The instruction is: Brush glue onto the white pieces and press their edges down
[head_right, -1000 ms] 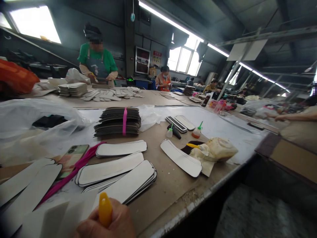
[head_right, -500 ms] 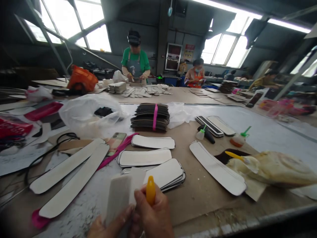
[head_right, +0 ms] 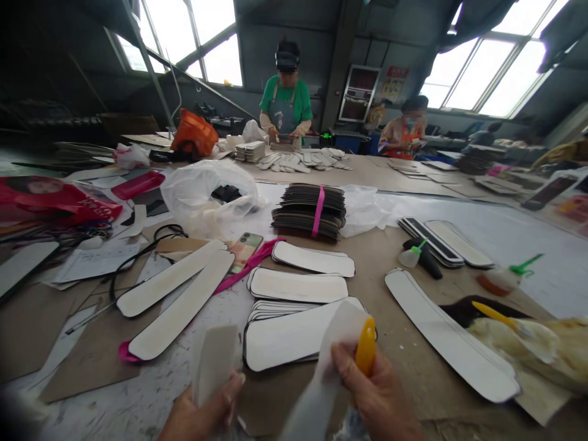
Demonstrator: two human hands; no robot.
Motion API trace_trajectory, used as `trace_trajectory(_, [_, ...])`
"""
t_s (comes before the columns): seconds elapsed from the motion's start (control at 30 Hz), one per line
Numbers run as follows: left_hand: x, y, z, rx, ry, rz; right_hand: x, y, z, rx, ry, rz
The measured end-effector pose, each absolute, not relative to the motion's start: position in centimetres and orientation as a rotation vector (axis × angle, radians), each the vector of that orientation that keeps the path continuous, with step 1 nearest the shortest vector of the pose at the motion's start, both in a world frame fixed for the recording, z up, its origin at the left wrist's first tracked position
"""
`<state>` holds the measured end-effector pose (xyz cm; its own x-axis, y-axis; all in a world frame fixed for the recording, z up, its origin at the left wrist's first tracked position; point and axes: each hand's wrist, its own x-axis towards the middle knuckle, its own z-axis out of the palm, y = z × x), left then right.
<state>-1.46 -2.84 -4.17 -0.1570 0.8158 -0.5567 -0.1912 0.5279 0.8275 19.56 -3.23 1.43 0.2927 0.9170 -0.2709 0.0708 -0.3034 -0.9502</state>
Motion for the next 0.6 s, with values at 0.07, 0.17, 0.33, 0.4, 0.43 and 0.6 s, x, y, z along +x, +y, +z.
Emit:
trace_trajectory(0.07, [-2.2, -1.9, -4.8, 0.596, 1.527, 1.025, 20.4, -2.5, 1.5, -1.693, -1.141, 1.186])
trace_trajectory(0.17, [-2.1, -0.4, -4.9, 0.678, 1.545, 1.026, 19.6, -1.0, 1.4, -1.676, -1.44, 1.261])
trace_trajectory(0.33, [-1.6, 0.8, -4.3, 0.784, 1.522, 0.948, 16.9, 2.1, 1.1, -1.607, -1.876, 1.43])
trace_trajectory(0.4, [-1.9, 1.1, -3.9, 0.79, 1.508, 0.909, 16.4, 3.3, 1.1, -1.667, -1.984, 1.433])
trace_trajectory(0.43, [-2.1, 1.3, -3.6, 0.795, 1.493, 0.884, 16.3, 3.8, 1.1, -1.69, -2.012, 1.441])
trace_trajectory(0.6, [-3.4, 2.3, -2.6, 0.836, 1.385, 0.767, 15.5, 6.2, 1.5, -1.777, -2.125, 1.433])
